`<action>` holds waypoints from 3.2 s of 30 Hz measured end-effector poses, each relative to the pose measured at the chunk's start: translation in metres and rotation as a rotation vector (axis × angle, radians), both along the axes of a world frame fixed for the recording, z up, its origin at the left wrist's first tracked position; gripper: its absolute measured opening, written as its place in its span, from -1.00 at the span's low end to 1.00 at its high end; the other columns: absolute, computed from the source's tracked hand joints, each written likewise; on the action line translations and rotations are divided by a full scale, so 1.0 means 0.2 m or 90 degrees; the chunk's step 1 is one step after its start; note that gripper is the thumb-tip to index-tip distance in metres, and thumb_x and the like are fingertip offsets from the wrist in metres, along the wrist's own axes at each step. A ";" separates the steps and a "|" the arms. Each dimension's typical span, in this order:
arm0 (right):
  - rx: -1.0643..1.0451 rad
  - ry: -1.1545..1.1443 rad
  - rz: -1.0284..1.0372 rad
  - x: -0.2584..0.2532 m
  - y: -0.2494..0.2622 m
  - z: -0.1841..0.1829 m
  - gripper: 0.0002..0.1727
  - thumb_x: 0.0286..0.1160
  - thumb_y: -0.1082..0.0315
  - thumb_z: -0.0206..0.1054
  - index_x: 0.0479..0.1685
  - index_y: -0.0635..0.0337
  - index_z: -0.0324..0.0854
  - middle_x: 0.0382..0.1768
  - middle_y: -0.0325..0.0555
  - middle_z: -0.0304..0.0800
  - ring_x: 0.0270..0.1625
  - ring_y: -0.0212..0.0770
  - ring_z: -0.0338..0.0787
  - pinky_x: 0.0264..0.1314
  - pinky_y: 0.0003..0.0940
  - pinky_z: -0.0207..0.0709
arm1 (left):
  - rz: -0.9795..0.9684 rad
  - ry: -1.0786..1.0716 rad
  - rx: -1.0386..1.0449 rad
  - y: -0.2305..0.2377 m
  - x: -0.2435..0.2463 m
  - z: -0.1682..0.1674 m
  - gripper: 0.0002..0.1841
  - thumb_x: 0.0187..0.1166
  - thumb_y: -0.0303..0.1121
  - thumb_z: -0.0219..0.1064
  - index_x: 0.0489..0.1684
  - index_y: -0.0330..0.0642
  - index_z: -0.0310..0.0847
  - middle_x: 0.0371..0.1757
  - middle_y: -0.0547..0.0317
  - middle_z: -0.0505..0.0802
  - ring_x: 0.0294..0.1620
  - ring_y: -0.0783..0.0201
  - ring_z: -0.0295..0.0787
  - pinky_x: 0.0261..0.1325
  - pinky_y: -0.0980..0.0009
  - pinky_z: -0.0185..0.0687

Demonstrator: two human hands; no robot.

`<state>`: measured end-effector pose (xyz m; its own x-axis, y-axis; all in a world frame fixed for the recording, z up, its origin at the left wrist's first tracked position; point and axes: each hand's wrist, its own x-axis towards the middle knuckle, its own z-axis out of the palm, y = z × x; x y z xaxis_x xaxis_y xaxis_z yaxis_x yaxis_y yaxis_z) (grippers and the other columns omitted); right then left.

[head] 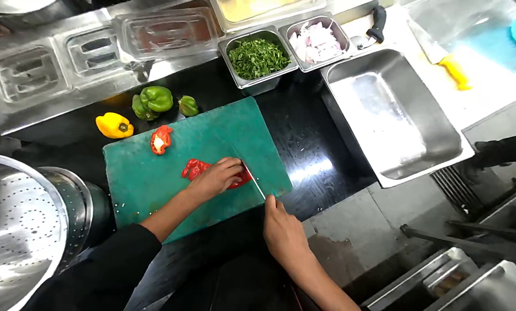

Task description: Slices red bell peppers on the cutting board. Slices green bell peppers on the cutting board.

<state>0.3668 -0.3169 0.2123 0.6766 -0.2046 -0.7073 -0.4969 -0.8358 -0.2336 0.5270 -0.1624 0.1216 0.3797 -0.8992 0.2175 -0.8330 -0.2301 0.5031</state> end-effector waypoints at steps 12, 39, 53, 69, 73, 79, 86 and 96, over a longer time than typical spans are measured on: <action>-0.014 -0.060 -0.019 0.09 0.04 -0.10 -0.66 0.80 0.42 0.00 0.46 0.18 0.33 0.11 0.21 0.69 -0.09 0.19 0.87 -0.10 0.04 0.73 | -0.010 0.025 -0.052 0.03 0.02 -0.05 -0.81 0.51 -0.42 0.44 -0.03 -0.32 0.80 0.13 -0.09 0.84 0.30 -0.01 0.76 0.48 0.22 0.58; -0.056 0.001 0.007 0.14 0.10 -0.06 -0.66 0.86 0.30 -0.03 0.50 0.12 0.30 0.17 0.19 0.72 0.07 0.19 0.86 0.07 0.11 0.70 | -0.013 -0.017 -0.108 0.06 0.00 -0.09 -0.87 0.56 -0.43 0.39 -0.15 -0.31 0.82 0.04 -0.05 0.87 0.24 0.00 0.78 0.44 0.20 0.62; -0.066 0.012 -0.004 0.12 0.18 -0.07 -0.62 0.86 0.31 -0.07 0.56 0.13 0.27 0.23 0.20 0.73 0.15 0.18 0.85 0.15 0.10 0.69 | -0.039 0.018 -0.105 0.11 0.05 -0.09 -0.85 0.53 -0.43 0.44 -0.09 -0.30 0.82 0.07 -0.05 0.87 0.30 0.01 0.76 0.52 0.21 0.55; -0.059 0.024 -0.036 0.08 0.26 -0.06 -0.60 0.88 0.25 -0.05 0.58 0.12 0.24 0.13 0.20 0.77 0.15 0.19 0.85 0.16 0.10 0.68 | 0.000 -0.038 -0.091 0.15 0.02 -0.11 -0.81 0.57 -0.28 0.41 -0.14 -0.20 0.85 0.06 0.04 0.90 0.27 0.00 0.78 0.44 0.07 0.60; -0.054 -0.011 -0.040 0.09 0.26 -0.07 -0.60 0.86 0.27 0.00 0.56 0.15 0.23 0.04 0.22 0.76 0.04 0.22 0.87 0.05 0.14 0.70 | -0.023 0.011 -0.093 0.16 0.03 -0.10 -0.82 0.53 -0.33 0.46 -0.15 -0.28 0.81 0.09 -0.07 0.86 0.29 -0.06 0.76 0.45 0.06 0.59; -0.050 0.000 -0.052 0.10 0.31 -0.12 -0.60 0.86 0.31 -0.04 0.58 0.17 0.21 0.08 0.22 0.76 0.11 0.21 0.86 0.12 0.12 0.69 | -0.026 0.040 -0.122 0.17 0.07 -0.13 -0.82 0.50 -0.34 0.46 -0.24 -0.31 0.77 0.04 -0.11 0.84 0.25 -0.04 0.75 0.44 0.15 0.60; -0.022 0.026 -0.043 0.07 0.34 -0.07 -0.64 0.87 0.25 -0.05 0.52 0.13 0.24 0.05 0.17 0.78 0.15 0.16 0.85 0.17 0.08 0.68 | -0.029 0.050 -0.109 0.20 0.06 -0.12 -0.84 0.51 -0.36 0.45 -0.19 -0.28 0.80 0.03 -0.05 0.85 0.27 0.02 0.74 0.49 0.21 0.55; -0.022 -0.011 -0.026 0.02 0.27 -0.15 -0.64 0.88 0.23 -0.09 0.51 0.09 0.29 0.11 0.17 0.78 0.13 0.19 0.86 0.12 0.13 0.69 | -0.006 0.032 -0.046 0.30 0.04 -0.09 -0.66 0.49 -0.21 0.48 0.10 -0.23 0.77 0.25 -0.06 0.79 0.46 -0.03 0.63 0.58 0.10 0.49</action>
<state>0.3701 -0.2633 0.1831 0.6789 -0.2567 -0.6879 -0.5274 -0.8223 -0.2136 0.5344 -0.1014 0.1045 0.3832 -0.8854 0.2630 -0.8082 -0.1836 0.5596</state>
